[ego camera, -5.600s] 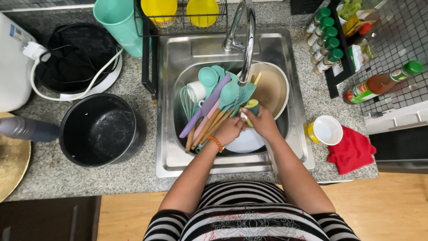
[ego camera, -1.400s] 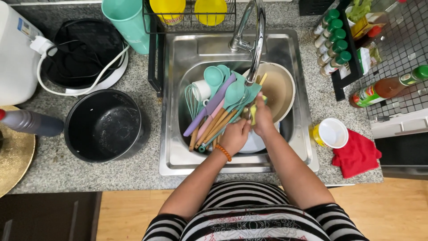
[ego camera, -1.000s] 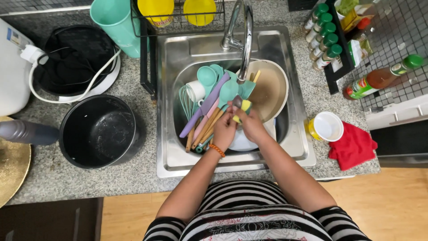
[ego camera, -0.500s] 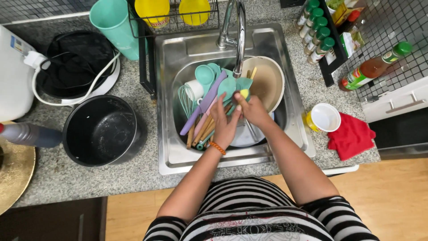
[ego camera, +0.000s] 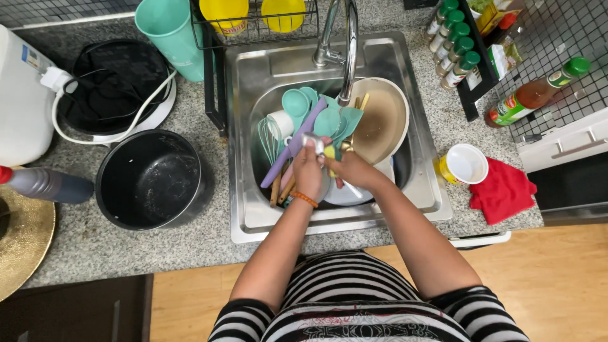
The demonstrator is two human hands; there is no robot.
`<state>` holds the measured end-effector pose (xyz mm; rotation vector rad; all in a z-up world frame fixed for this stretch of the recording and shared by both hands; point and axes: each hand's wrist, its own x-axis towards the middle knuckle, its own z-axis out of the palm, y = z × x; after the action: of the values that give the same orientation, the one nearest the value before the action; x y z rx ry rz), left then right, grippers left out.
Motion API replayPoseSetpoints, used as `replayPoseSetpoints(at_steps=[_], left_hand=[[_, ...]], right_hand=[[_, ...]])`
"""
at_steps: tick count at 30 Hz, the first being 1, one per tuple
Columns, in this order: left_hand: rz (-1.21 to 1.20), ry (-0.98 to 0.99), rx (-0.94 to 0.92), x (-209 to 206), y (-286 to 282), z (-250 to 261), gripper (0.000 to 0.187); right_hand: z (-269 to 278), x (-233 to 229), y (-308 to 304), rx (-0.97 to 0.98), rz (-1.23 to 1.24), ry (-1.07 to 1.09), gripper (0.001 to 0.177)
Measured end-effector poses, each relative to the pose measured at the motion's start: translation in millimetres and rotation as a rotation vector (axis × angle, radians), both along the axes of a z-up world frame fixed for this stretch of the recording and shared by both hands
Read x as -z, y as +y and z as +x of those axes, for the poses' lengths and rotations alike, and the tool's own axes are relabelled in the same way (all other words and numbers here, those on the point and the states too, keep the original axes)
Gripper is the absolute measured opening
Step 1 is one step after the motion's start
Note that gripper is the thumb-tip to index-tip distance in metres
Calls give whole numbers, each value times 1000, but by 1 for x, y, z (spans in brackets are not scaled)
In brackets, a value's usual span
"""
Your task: Washing and scrubbing kitchen utensils and a bowl in a sink.
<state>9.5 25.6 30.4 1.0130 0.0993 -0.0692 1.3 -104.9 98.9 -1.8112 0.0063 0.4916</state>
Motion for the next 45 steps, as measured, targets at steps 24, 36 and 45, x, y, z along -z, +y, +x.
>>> replayPoseSetpoints(at_steps=[24, 36, 45], left_hand=[[785, -650, 120, -54, -79, -24, 18], [868, -408, 416, -39, -173, -20, 21], [962, -484, 515, -21, -234, -19, 18]], right_hand=[[-50, 42, -101, 547, -428, -439, 56], [-84, 2, -172, 948, -520, -551, 62], [-83, -8, -204, 882, -649, -791, 62]])
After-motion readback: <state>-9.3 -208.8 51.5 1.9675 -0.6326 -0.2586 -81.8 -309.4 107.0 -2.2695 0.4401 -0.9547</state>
